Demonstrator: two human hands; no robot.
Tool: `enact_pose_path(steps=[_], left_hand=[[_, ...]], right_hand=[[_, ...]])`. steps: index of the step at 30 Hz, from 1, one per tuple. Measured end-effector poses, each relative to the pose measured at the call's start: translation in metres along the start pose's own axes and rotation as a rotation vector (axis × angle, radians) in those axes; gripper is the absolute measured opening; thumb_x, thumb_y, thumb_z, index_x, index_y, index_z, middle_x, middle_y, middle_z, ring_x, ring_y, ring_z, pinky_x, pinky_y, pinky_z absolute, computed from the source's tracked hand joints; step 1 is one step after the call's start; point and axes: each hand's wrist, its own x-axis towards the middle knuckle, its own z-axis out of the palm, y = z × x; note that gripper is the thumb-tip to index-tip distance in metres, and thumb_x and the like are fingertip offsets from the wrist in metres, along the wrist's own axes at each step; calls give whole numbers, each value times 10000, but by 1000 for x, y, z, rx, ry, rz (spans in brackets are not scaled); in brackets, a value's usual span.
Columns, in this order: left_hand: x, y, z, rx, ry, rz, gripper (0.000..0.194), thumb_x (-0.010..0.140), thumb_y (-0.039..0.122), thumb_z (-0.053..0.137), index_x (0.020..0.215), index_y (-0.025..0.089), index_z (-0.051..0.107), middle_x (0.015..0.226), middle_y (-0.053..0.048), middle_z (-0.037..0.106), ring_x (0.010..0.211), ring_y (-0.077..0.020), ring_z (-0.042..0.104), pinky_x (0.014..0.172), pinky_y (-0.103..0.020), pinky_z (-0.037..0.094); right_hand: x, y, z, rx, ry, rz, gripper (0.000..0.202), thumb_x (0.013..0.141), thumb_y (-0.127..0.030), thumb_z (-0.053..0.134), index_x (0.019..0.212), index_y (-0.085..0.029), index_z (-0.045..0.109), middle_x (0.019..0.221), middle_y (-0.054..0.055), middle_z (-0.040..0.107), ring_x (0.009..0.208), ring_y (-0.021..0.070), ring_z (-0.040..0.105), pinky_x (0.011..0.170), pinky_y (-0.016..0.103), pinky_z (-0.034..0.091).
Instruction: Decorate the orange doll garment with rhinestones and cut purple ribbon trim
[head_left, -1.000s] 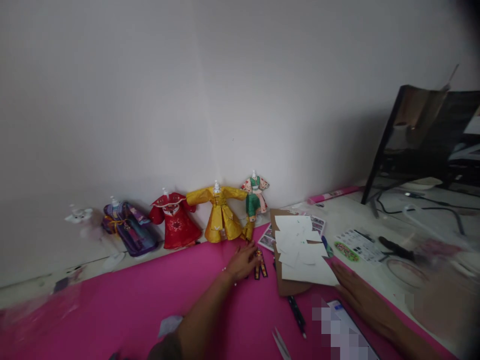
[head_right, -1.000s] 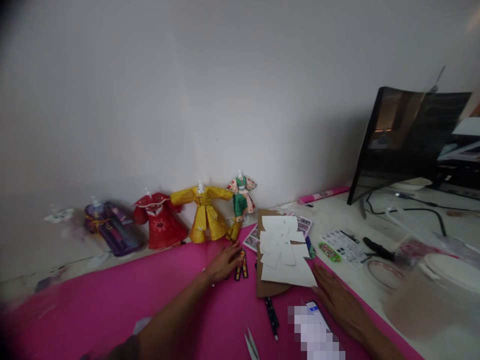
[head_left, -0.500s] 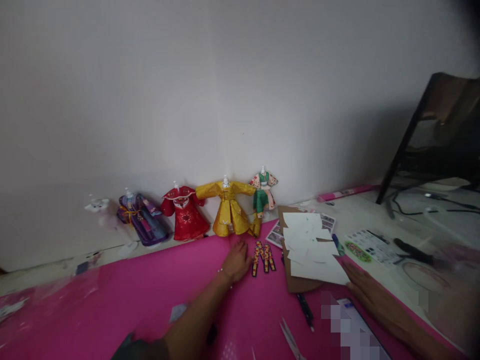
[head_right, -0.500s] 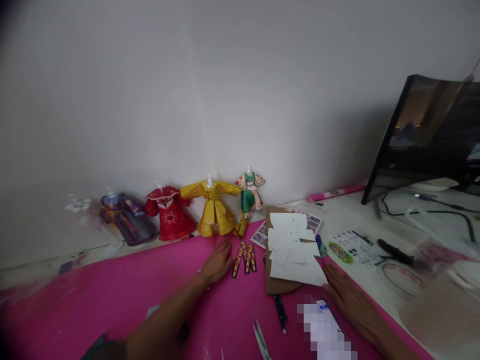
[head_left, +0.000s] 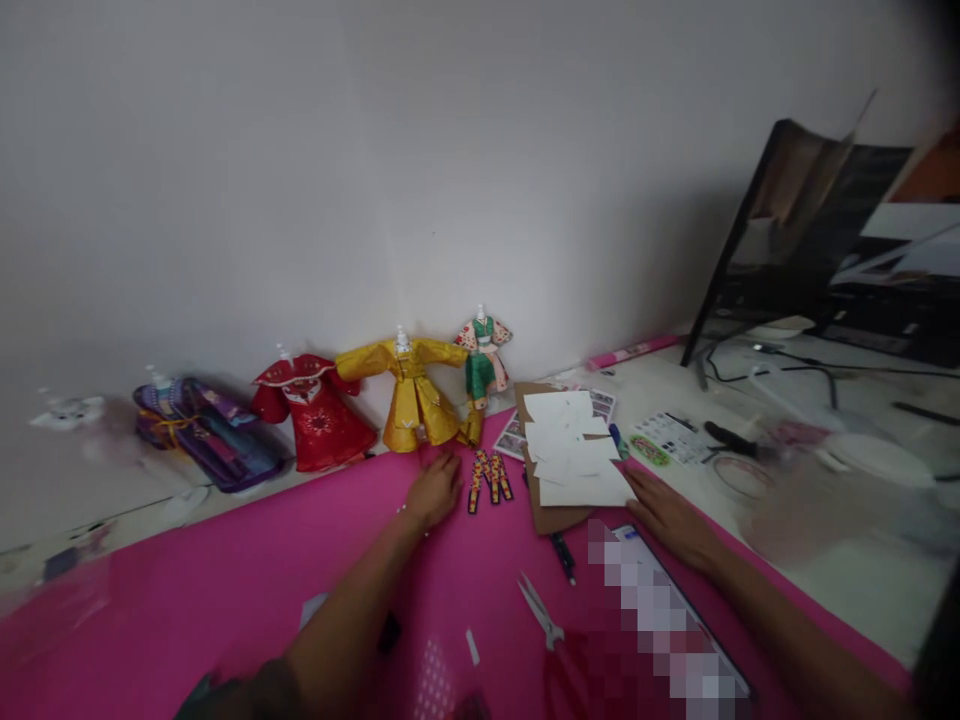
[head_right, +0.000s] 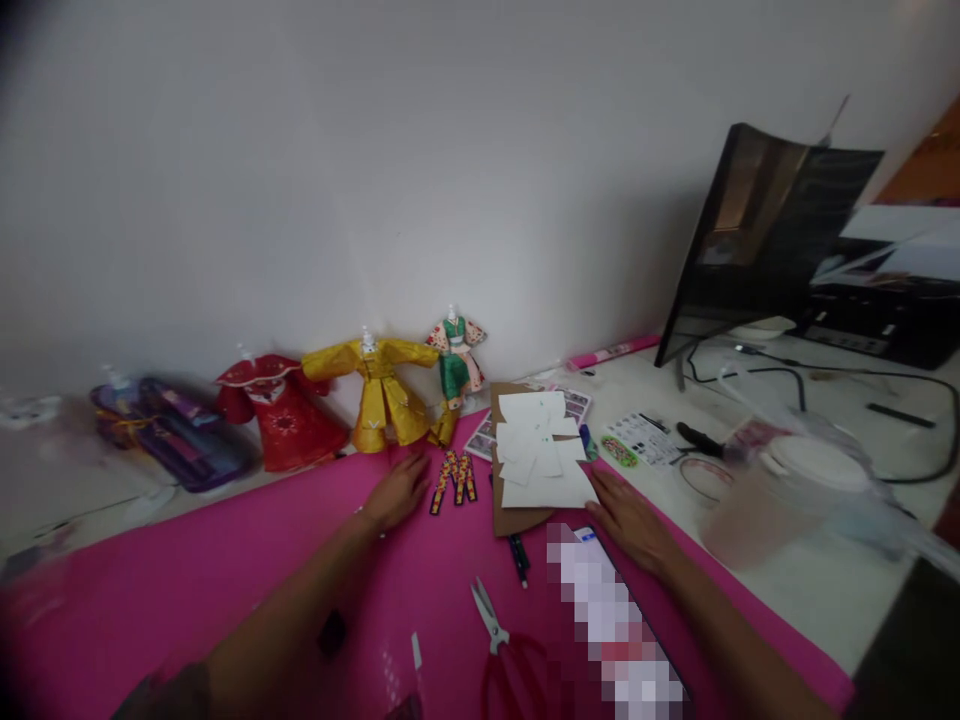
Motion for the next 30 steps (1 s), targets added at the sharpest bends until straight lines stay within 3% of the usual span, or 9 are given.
enact_pose_path(steps=[3,7,10,13,17,20,24,28,30], left_hand=[[-24,12,-13,23,-19,-15,394,960,271,524,1341,169,512,1494,-141,452,1371,-316,409,1106,-579,333],[-90,29,-27,65,-116,-38,463,955,256,455,1394,109,478,1511,-193,438,1413,-326,358,1157,-555,262],[-139,37,-31,92,-178,-66,504,951,320,429,1399,96,484,1535,-197,395,1422,-332,341,1159,-564,247],[-163,42,-29,104,-206,-92,576,958,395,393,1432,71,436,1553,-205,346,1439,-320,305,1167,-557,230],[-167,45,-24,107,-209,-110,607,954,406,395,1454,62,396,1566,-204,315,1447,-311,285,1176,-540,215],[-167,46,-24,100,-198,-102,601,952,399,408,1449,63,402,1561,-208,331,1443,-316,298,1173,-545,219],[-161,42,-32,79,-161,-65,533,945,411,461,1379,104,496,1497,-212,451,1386,-327,404,1146,-596,239],[-131,25,-40,50,-102,-23,296,968,367,495,1117,168,656,1202,-105,680,1139,-254,613,1065,-552,377],[-110,13,-41,56,-59,-47,250,955,342,540,1102,172,648,1173,-84,672,1089,-244,624,991,-509,454]], right_hand=[[1,0,-2,35,9,-6,562,1004,-524,367,1462,-202,408,1534,141,417,1405,306,377,1166,537,283],[1,2,-2,93,37,3,468,1001,-452,472,1410,-227,460,1517,130,430,1381,323,397,1131,596,293],[2,1,-3,138,52,22,411,993,-396,519,1372,-239,499,1496,112,450,1352,322,428,1110,597,324],[6,-2,-10,170,58,26,346,984,-354,550,1303,-221,558,1428,107,522,1282,305,505,1069,573,389],[6,-14,-31,188,99,-23,301,974,-354,568,1236,-212,607,1371,99,575,1268,297,519,1076,578,373],[-15,-33,-51,204,203,-79,330,988,-395,517,1239,-202,606,1347,119,593,1314,325,471,1118,609,289],[-87,-88,-60,262,247,-223,300,1013,-359,465,1247,-216,587,1217,105,656,1122,290,615,944,525,501],[-171,-163,-40,323,172,-476,264,962,-336,595,1185,-195,609,1213,81,637,988,232,654,829,433,567],[-196,-196,-28,344,139,-554,194,959,-344,591,1140,-294,639,1248,63,631,1008,224,637,820,395,580]])
